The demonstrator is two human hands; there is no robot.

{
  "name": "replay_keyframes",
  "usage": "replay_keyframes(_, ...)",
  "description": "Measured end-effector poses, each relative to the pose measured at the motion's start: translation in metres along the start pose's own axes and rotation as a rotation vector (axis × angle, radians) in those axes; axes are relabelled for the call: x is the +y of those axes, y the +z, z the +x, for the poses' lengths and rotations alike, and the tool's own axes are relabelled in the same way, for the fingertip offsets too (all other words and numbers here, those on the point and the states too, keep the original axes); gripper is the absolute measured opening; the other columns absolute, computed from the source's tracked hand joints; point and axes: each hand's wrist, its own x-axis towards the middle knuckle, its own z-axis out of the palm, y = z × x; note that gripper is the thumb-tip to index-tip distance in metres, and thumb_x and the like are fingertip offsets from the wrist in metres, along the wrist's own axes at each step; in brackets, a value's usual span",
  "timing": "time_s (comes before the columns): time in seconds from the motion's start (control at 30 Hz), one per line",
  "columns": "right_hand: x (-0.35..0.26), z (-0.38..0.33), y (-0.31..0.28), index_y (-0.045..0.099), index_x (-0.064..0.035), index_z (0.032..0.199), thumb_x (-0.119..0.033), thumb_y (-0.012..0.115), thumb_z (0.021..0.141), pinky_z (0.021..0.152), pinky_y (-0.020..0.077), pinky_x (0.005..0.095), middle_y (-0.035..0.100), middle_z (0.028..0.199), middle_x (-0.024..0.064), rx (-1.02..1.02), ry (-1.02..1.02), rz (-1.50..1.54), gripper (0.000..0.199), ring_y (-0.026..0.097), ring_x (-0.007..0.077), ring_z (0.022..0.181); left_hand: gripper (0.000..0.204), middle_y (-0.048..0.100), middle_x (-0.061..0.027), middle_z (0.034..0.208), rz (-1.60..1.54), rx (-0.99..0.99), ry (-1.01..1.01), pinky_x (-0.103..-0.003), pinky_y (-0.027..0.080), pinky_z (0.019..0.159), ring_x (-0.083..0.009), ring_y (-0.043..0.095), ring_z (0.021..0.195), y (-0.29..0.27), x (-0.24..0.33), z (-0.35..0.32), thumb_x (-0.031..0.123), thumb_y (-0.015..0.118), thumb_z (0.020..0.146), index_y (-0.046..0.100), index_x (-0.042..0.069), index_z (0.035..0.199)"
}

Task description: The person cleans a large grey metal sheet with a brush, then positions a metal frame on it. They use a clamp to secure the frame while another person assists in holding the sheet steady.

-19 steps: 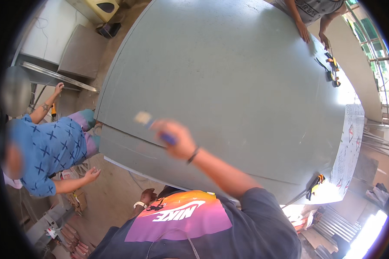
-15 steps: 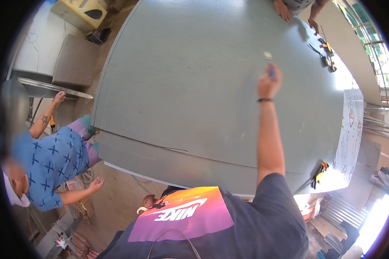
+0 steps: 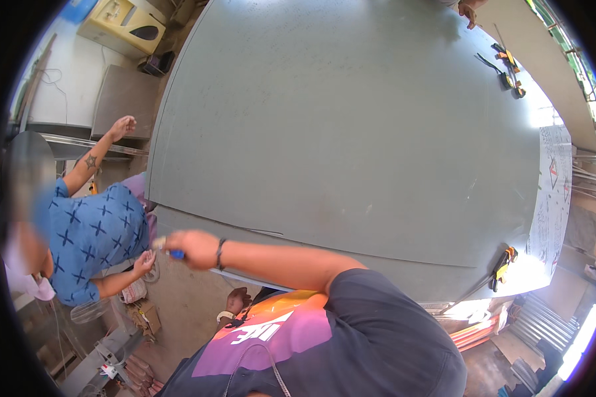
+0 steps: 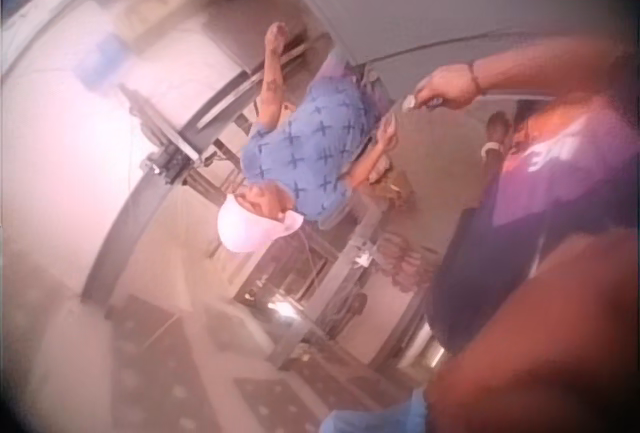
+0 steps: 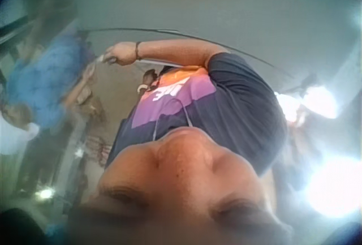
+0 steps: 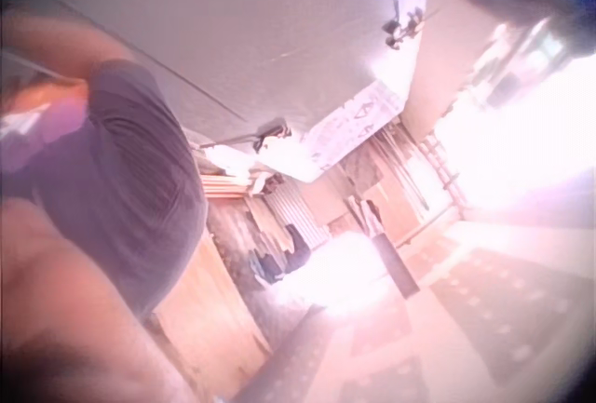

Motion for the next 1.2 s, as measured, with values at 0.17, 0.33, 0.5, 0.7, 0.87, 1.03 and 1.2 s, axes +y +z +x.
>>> replay_keyframes(0.17, 0.028, -0.085, -0.288, 0.068, -0.0049, 0.109, -0.009, 0.062, 0.092, 0.076, 0.0489, 0.0356, 0.066, 0.096, 0.0080, 0.959, 0.136, -0.697, 0.019, 0.060, 0.0211, 0.085, 0.021, 0.066, -0.0121, 0.081, 1.156, -0.014, 0.955, -0.034, 0.053, 0.069, -0.0209, 0.067, 0.072, -0.050, -0.169, 0.025, 0.020, 0.067, 0.087, 0.066, 0.002, 0.099)
replay_keyframes(0.33, 0.036, -0.229, -0.463, 0.071, -0.0035, 0.101, -0.017, 0.063, 0.097, 0.065, 0.0469, 0.0308, 0.065, 0.077, 0.0043, 1.439, 0.306, -1.020, 0.017, 0.055, 0.0146, 0.068, 0.020, 0.068, -0.0106, 0.079, -0.320, 0.013, -0.250, -0.035, 0.054, 0.064, -0.0211, 0.065, 0.064, -0.054, -0.246, 0.042, 0.017, 0.066, 0.087, 0.069, 0.003, 0.100)
replay_keyframes(0.5, 0.085, -0.053, -0.148, 0.070, -0.0079, 0.105, -0.014, 0.065, 0.089, 0.078, 0.0492, 0.0382, 0.066, 0.094, 0.0091, 0.588, 0.199, -0.687, 0.018, 0.060, 0.0247, 0.086, 0.022, 0.069, -0.0110, 0.080, 0.876, -0.052, 0.689, -0.032, 0.051, 0.056, -0.0190, 0.066, 0.068, -0.069, -0.201, 0.049, 0.020, 0.058, 0.095, 0.067, 0.006, 0.108)
replay_keyframes(0.7, -0.022, -0.051, 0.103, 0.067, -0.0087, 0.108, -0.004, 0.065, 0.080, 0.090, 0.0520, 0.0432, 0.067, 0.115, 0.0133, -0.318, -0.076, 0.005, 0.029, 0.065, 0.0353, 0.105, 0.028, 0.070, -0.0108, 0.088, -0.020, 0.008, 0.031, -0.030, 0.049, 0.060, -0.0194, 0.067, 0.071, -0.047, -0.092, 0.014, 0.025, 0.058, 0.096, 0.063, 0.005, 0.115)
replay_keyframes(0.87, 0.028, -0.075, -0.205, 0.068, -0.0070, 0.109, -0.011, 0.065, 0.086, 0.081, 0.0513, 0.0381, 0.068, 0.103, 0.0108, 0.786, 0.124, -0.603, 0.023, 0.064, 0.0283, 0.093, 0.026, 0.070, -0.0093, 0.090, 0.497, -0.058, 0.323, -0.035, 0.053, 0.063, -0.0219, 0.068, 0.073, -0.076, -0.178, 0.022, 0.022, 0.059, 0.094, 0.066, 0.004, 0.112)
replay_keyframes(1.03, 0.013, -0.288, -0.532, 0.071, -0.0055, 0.110, -0.021, 0.065, 0.093, 0.072, 0.0503, 0.0327, 0.071, 0.087, 0.0079, 1.694, 0.478, -1.111, 0.023, 0.064, 0.0195, 0.078, 0.024, 0.071, -0.0130, 0.092, 0.620, -0.078, 0.349, -0.036, 0.057, 0.067, -0.0239, 0.068, 0.074, -0.078, -0.194, 0.043, 0.009, 0.065, 0.085, 0.069, 0.000, 0.107)
replay_keyframes(1.2, 0.079, -0.123, -0.400, 0.070, -0.0070, 0.112, -0.015, 0.062, 0.092, 0.079, 0.0497, 0.0373, 0.069, 0.095, 0.0111, 1.252, 0.383, -1.056, 0.023, 0.063, 0.0253, 0.089, 0.023, 0.070, -0.0125, 0.090, 0.961, -0.123, 0.426, -0.036, 0.056, 0.067, -0.0222, 0.069, 0.075, -0.072, -0.184, 0.020, 0.014, 0.067, 0.084, 0.069, 0.001, 0.103)
